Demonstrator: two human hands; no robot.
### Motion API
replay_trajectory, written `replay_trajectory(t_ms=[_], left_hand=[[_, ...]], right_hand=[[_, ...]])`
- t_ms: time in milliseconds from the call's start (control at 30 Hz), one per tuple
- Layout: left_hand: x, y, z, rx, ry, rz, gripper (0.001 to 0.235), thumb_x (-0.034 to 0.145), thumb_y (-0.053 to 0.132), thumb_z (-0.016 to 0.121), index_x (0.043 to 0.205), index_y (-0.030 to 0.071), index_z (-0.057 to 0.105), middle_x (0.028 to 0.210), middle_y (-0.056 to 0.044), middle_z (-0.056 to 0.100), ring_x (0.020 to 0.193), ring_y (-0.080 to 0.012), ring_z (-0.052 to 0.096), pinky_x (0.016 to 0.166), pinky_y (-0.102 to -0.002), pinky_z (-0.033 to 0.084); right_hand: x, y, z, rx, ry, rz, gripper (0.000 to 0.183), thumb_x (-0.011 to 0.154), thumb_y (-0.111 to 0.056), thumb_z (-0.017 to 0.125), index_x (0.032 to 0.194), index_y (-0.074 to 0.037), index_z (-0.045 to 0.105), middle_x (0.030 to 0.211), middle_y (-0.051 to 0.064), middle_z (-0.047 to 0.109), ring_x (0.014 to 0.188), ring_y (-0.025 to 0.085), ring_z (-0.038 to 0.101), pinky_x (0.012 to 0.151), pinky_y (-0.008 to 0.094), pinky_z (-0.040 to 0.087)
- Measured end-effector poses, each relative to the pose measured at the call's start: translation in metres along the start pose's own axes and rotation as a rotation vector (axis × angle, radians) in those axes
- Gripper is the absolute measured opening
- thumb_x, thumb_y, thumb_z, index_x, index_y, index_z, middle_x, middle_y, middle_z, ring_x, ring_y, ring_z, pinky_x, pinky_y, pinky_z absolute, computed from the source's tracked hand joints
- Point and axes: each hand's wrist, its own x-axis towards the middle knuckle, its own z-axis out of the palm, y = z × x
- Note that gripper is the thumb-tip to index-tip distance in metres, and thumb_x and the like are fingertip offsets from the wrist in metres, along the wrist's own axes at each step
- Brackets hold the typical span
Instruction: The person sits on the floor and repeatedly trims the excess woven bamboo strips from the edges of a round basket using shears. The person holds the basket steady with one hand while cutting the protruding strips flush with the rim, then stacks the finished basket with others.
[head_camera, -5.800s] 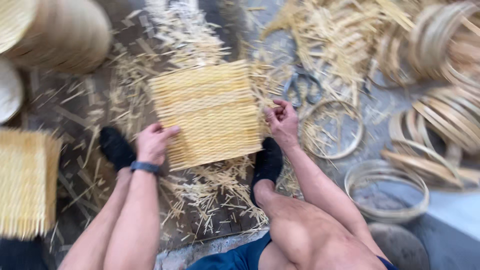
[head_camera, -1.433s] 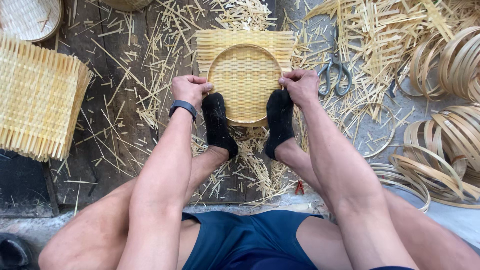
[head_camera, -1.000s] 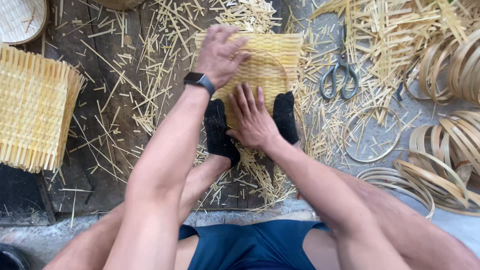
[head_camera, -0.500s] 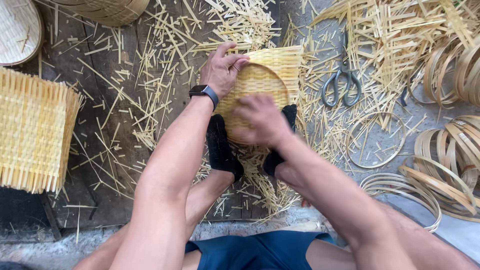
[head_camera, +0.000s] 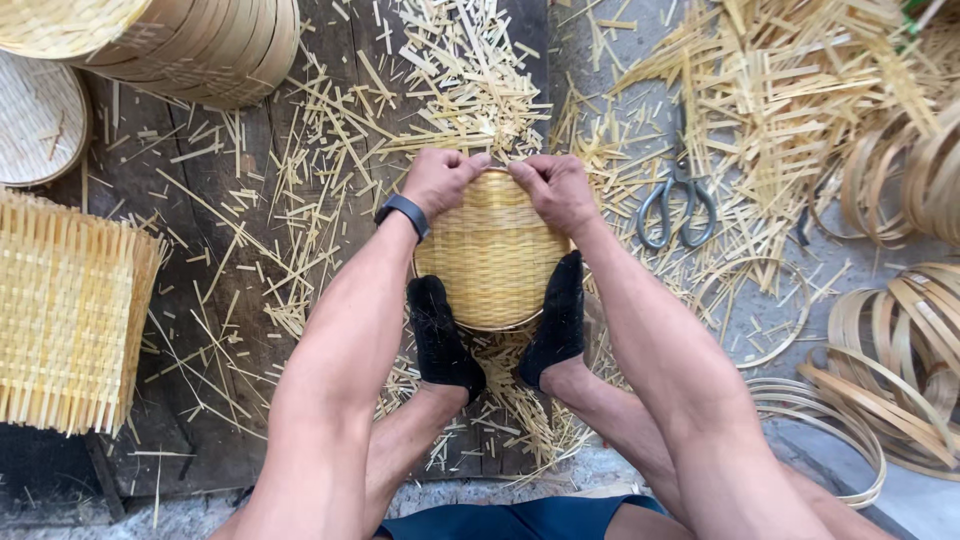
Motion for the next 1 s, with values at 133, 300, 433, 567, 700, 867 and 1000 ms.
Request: replay_trajectory(t_ms=[133, 300, 433, 567, 700, 867, 1000], left_hand=[[0.008, 0.000, -0.002, -0.126, 0.003, -0.028, 0.041, 0.081, 0.042, 0.085, 0.063, 0.009, 0.071, 0.058, 0.003, 0.064, 0.050, -0.0055, 0.049, 0.048, -0.025, 0.039], [0.014, -0.018, 0.002, -0.172, 0.075, -0.100, 0.044, 0.080, 0.035, 0.090, 0.057, 0.007, 0.065, 0.058, 0.001, 0.062, 0.049, -0.0064, 0.046, 0.047, -0.025, 0.038], [0.006, -0.006, 0.001, -0.164, 0.062, -0.035, 0.042, 0.081, 0.037, 0.086, 0.059, 0.008, 0.067, 0.062, -0.002, 0.069, 0.053, -0.0074, 0.054, 0.050, -0.026, 0.042], [-0.023, -0.002, -0.004, 0.161, 0.110, 0.033, 0.060, 0.099, 0.053, 0.058, 0.062, 0.007, 0.067, 0.064, -0.009, 0.068, 0.059, -0.0193, 0.060, 0.058, -0.035, 0.046], [-0.023, -0.030, -0.005, 0.347, 0.080, 0.036, 0.080, 0.104, 0.066, 0.036, 0.064, 0.003, 0.066, 0.063, -0.017, 0.064, 0.063, -0.0318, 0.061, 0.064, -0.044, 0.046], [-0.007, -0.042, -0.011, 0.089, 0.033, 0.040, 0.074, 0.095, 0.067, 0.053, 0.074, -0.001, 0.072, 0.071, -0.016, 0.071, 0.067, -0.0277, 0.062, 0.068, -0.042, 0.050], [-0.031, -0.009, -0.015, 0.017, 0.073, 0.101, 0.058, 0.088, 0.068, 0.065, 0.101, 0.013, 0.080, 0.088, -0.003, 0.077, 0.077, -0.0122, 0.068, 0.073, -0.032, 0.050]], right_hand=[[-0.002, -0.004, -0.009, -0.350, 0.195, -0.222, 0.044, 0.109, -0.034, 0.049, 0.094, -0.002, 0.075, 0.079, 0.014, 0.070, 0.070, 0.028, 0.060, 0.063, 0.045, 0.047], [0.006, 0.032, 0.008, -0.155, -0.072, 0.111, 0.068, 0.108, -0.053, 0.032, 0.101, 0.004, 0.070, 0.091, 0.027, 0.070, 0.085, 0.040, 0.064, 0.080, 0.048, 0.051], [0.013, 0.044, 0.006, -0.029, -0.152, 0.286, 0.074, 0.104, -0.058, 0.035, 0.101, 0.008, 0.069, 0.094, 0.030, 0.073, 0.091, 0.039, 0.069, 0.089, 0.045, 0.051], [0.016, 0.038, -0.006, -0.009, -0.123, 0.359, 0.080, 0.102, -0.066, 0.037, 0.112, 0.006, 0.070, 0.120, 0.028, 0.067, 0.113, 0.033, 0.063, 0.102, 0.040, 0.043], [0.012, 0.051, 0.004, -0.029, -0.129, 0.392, 0.085, 0.098, -0.068, 0.034, 0.119, 0.007, 0.066, 0.128, 0.028, 0.064, 0.122, 0.035, 0.058, 0.109, 0.040, 0.040], [0.011, 0.030, 0.004, -0.078, -0.222, 0.452, 0.078, 0.107, -0.061, 0.019, 0.137, 0.001, 0.055, 0.145, 0.025, 0.050, 0.137, 0.037, 0.046, 0.117, 0.047, 0.029], [-0.023, -0.043, -0.060, -0.430, -0.177, 0.146, 0.064, 0.106, -0.052, 0.027, 0.141, -0.006, 0.054, 0.150, 0.024, 0.045, 0.143, 0.038, 0.039, 0.121, 0.048, 0.030]])
